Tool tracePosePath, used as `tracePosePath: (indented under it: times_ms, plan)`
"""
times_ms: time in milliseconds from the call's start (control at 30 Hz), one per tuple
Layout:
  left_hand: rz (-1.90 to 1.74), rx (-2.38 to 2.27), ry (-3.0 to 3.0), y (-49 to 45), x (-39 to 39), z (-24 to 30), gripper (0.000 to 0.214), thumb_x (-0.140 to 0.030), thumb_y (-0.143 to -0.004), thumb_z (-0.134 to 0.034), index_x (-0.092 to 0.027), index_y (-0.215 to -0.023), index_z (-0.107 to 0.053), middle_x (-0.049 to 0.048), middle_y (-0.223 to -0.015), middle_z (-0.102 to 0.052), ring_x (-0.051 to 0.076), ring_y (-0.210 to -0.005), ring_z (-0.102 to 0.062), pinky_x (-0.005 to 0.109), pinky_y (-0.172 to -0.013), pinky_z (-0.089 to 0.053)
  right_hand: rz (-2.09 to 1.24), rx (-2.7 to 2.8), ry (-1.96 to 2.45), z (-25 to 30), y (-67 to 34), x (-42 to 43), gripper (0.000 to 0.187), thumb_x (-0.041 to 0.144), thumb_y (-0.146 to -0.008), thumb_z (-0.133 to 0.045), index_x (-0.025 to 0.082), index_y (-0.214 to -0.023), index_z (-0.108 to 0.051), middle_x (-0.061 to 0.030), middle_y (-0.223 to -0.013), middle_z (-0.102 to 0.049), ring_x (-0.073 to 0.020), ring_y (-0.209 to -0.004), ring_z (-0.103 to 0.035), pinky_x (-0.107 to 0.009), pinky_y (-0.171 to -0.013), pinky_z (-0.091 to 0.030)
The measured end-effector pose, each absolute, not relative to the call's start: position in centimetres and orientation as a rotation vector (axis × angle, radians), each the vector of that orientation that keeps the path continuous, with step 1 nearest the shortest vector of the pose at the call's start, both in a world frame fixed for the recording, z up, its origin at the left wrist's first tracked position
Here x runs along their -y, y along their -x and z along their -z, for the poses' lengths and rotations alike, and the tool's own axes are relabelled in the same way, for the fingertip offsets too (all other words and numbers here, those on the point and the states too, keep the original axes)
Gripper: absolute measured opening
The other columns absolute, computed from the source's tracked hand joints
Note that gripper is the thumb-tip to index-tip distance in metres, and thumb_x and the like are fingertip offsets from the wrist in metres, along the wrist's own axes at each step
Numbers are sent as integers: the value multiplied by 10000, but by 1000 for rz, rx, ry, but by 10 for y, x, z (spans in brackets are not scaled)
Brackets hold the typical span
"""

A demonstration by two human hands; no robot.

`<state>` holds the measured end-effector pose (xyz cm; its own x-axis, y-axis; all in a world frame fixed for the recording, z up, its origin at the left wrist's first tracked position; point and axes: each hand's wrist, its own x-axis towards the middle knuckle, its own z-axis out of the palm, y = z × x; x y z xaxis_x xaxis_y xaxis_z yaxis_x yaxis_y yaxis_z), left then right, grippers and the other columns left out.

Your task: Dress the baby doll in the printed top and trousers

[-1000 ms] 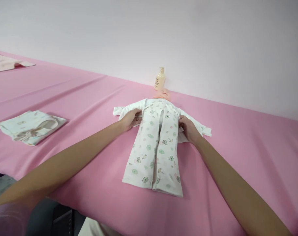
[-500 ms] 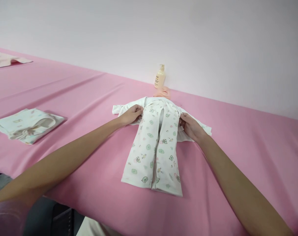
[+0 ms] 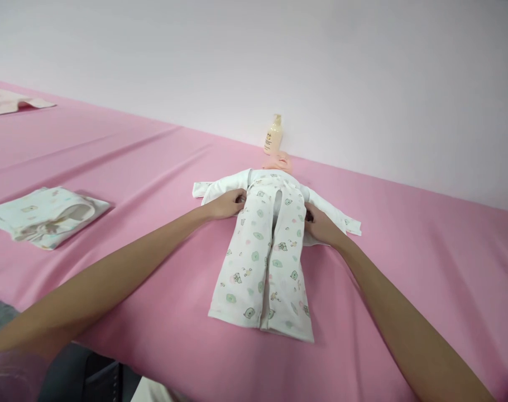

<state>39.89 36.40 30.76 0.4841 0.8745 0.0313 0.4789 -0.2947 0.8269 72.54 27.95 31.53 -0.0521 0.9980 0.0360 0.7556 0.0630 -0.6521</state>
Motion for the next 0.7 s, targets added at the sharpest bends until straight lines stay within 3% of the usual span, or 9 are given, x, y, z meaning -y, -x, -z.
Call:
tracePosePath:
  times_ms: [167, 300, 500, 700]
  plan:
    - [-734, -1121, -1669, -406, -362, -305, 245, -324, -857, -751, -240, -954, -542, 18, -868, -652, 199, -813, -598, 302, -684, -472, -710, 1726, 1610, -307, -718, -283, 359, 346, -860, -714, 252, -1204, -681, -80, -1173, -773, -306, -1001, -696, -469, -882, -585]
    - [-796, -1162, -1536, -412, -359, -304, 249, -360, -884, -750, -228, -1004, -576, 21, -844, -667, 182, -777, -596, 287, -669, -473, -874, 1551, 1488, -304, -715, -284, 355, 363, -830, -756, 243, -1151, -660, -73, -1078, -790, -295, -994, -721, -465, -884, -610]
    - [-782, -1115, -1645, -411, -362, -302, 261, -410, -920, -621, -196, -996, -751, 87, -972, -801, 285, -1018, -698, 377, -866, -560, -873, 1572, 1460, -305, -713, -283, 353, 363, -866, -721, 244, -1197, -740, -76, -1148, -806, -317, -1074, -731, -475, -929, -604]
    - [-729, -1144, -1902, -408, -369, -292, 348, -383, -945, -480, -189, -815, -738, 110, -1044, -818, 295, -1001, -700, 411, -884, -555, -797, 1630, 1601, -303, -714, -284, 277, 414, -858, -705, 232, -1058, -763, -53, -985, -793, -316, -937, -704, -449, -824, -584]
